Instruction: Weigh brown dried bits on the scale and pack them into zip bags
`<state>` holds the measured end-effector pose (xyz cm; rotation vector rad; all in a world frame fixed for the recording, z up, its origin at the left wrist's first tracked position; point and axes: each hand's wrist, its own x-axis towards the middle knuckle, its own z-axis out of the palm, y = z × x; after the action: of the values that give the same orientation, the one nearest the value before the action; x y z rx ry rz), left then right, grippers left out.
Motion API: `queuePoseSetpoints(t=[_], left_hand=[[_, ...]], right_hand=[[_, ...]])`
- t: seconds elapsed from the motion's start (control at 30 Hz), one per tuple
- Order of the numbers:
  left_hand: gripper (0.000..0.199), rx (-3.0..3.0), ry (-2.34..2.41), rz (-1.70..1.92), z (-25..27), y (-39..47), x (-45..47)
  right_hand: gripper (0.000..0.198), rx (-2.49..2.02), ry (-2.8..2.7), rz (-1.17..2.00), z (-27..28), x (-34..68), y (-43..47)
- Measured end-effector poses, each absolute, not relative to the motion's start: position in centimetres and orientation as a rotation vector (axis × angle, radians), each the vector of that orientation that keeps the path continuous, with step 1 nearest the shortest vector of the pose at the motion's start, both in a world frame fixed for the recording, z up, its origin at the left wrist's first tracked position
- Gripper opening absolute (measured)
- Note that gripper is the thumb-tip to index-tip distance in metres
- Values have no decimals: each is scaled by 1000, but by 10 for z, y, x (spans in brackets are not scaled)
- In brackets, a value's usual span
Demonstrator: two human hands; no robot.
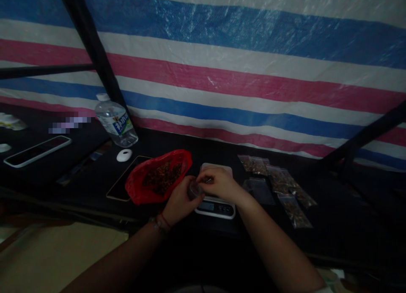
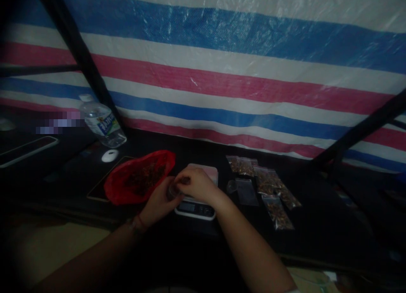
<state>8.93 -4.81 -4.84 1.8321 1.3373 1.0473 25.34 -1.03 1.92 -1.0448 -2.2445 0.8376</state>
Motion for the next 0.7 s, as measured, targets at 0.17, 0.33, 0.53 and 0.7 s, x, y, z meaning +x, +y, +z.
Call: queuePoseSetpoints(t=[0.17, 0.33, 0.53, 0.7], left_hand=[[34, 1826, 1286, 1088, -50, -46, 90], [45, 1832, 1249, 1095, -54, -45, 89], [40, 1828, 1352, 989, -50, -47, 89], [42, 1834, 1321, 966, -49, -46, 88]], right_hand=[[23, -951, -2392, 821, 19, 240, -13], [33, -1016, -2465, 841, 23, 237, -17], [23, -1138, -2187, 579, 22, 260, -6], [22, -1409, -2236, 519, 10, 283, 13]])
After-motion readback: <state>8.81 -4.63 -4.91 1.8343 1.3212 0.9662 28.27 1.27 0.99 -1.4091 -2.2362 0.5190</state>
